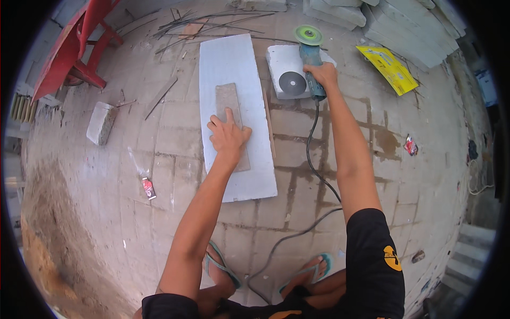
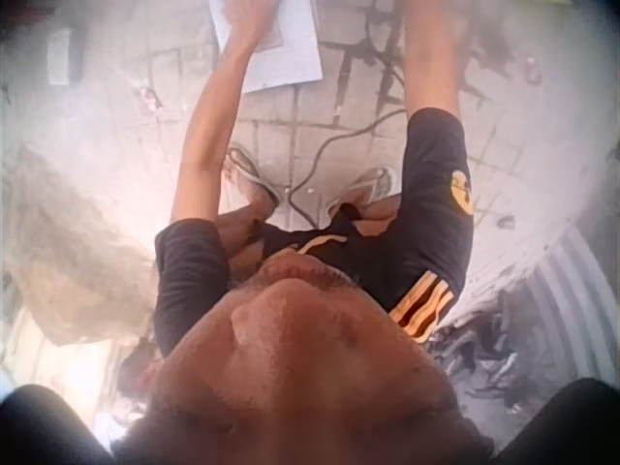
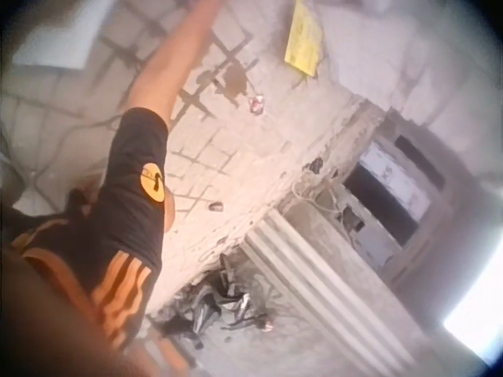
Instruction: The person cuts a small tile with an angle grinder, then carries the cut piece inside a building and fits it into a gap in a tiled floor by hand.
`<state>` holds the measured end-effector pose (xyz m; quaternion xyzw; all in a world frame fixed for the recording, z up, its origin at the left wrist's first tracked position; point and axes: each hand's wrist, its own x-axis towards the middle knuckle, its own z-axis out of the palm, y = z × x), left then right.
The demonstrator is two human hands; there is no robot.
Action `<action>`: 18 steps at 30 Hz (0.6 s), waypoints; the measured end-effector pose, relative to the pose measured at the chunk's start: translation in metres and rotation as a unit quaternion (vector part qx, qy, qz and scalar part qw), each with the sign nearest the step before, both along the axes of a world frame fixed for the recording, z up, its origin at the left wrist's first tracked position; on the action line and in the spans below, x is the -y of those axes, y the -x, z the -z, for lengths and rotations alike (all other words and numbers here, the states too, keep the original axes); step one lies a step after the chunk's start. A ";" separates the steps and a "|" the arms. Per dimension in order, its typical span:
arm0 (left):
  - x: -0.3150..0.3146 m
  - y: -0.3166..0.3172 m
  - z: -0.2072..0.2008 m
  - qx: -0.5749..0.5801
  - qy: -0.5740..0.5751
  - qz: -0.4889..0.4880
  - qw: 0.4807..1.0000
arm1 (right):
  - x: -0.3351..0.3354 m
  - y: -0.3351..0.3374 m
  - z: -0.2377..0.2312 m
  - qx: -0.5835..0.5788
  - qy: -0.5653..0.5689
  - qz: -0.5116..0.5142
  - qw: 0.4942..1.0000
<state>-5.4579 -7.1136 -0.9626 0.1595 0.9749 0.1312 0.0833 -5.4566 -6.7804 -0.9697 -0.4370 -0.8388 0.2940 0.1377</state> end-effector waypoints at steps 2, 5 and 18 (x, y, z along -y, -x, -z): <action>0.017 0.010 0.003 -0.008 -0.010 -0.001 1.000 | 0.003 0.000 -0.002 -0.013 0.025 0.000 1.000; 0.008 0.009 0.002 -0.083 0.068 0.040 0.993 | -0.004 -0.003 0.001 -0.009 0.021 0.001 1.000; -0.095 -0.027 0.066 -0.171 0.003 0.590 0.789 | -0.014 -0.001 0.006 0.000 0.009 -0.049 0.999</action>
